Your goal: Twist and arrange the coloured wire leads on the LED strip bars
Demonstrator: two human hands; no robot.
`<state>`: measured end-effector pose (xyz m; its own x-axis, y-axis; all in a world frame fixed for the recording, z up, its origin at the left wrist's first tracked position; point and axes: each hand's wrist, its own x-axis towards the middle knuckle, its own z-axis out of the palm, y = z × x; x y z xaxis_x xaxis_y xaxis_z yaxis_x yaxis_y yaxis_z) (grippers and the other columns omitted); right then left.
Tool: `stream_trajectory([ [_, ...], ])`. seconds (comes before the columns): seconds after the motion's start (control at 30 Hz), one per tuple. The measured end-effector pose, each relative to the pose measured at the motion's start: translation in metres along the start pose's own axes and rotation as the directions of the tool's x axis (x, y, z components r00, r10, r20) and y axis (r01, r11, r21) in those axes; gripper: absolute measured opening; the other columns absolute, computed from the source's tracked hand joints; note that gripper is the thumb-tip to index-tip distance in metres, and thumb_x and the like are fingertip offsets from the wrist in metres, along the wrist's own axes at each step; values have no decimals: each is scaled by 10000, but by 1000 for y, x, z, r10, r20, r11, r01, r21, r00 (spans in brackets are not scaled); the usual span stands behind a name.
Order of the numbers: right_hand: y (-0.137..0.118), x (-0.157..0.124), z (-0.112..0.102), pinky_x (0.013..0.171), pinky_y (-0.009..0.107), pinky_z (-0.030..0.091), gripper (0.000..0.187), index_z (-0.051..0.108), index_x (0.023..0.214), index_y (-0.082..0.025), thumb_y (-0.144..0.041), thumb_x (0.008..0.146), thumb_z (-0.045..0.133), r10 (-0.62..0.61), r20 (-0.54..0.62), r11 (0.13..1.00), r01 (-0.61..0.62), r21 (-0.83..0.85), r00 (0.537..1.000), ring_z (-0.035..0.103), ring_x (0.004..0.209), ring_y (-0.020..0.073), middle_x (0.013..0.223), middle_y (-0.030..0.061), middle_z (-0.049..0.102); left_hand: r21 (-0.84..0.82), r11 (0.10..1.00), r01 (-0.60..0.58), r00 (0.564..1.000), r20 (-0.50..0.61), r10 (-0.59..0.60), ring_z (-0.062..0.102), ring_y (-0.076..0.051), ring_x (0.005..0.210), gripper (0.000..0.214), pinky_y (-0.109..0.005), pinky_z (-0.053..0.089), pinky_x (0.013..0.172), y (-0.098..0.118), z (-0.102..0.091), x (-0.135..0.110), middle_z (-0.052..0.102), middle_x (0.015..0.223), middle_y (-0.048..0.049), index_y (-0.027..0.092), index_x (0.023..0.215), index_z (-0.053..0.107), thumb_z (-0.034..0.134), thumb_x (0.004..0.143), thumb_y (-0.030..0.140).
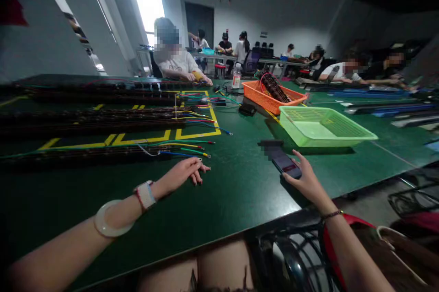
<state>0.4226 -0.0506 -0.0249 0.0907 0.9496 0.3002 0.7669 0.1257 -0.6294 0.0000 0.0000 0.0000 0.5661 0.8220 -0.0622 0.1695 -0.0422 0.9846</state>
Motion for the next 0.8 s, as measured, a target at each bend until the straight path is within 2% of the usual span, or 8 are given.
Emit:
stream_trajectory([
  [0.43, -13, -12, 8, 1001, 488, 400, 794, 296, 1390, -219, -485, 728, 644, -46, -124, 988, 28, -149, 991, 528, 1153, 323, 1350, 164, 421, 50, 999, 5, 1000, -11, -5, 639, -129, 663, 263, -279, 507, 598, 10, 0, -2, 637, 1103, -132, 146, 849, 508, 401, 891, 383],
  [0.8, -9, -13, 7, 996, 468, 401, 861, 265, 1410, -232, -508, 701, 668, -5, -121, 994, -9, -112, 993, 523, 1159, 317, 1369, 165, 389, 32, 999, 11, 1000, -5, -11, 643, -130, 662, 271, -280, 509, 596, 10, 0, -4, 636, 1107, -136, 146, 851, 509, 397, 893, 390],
])
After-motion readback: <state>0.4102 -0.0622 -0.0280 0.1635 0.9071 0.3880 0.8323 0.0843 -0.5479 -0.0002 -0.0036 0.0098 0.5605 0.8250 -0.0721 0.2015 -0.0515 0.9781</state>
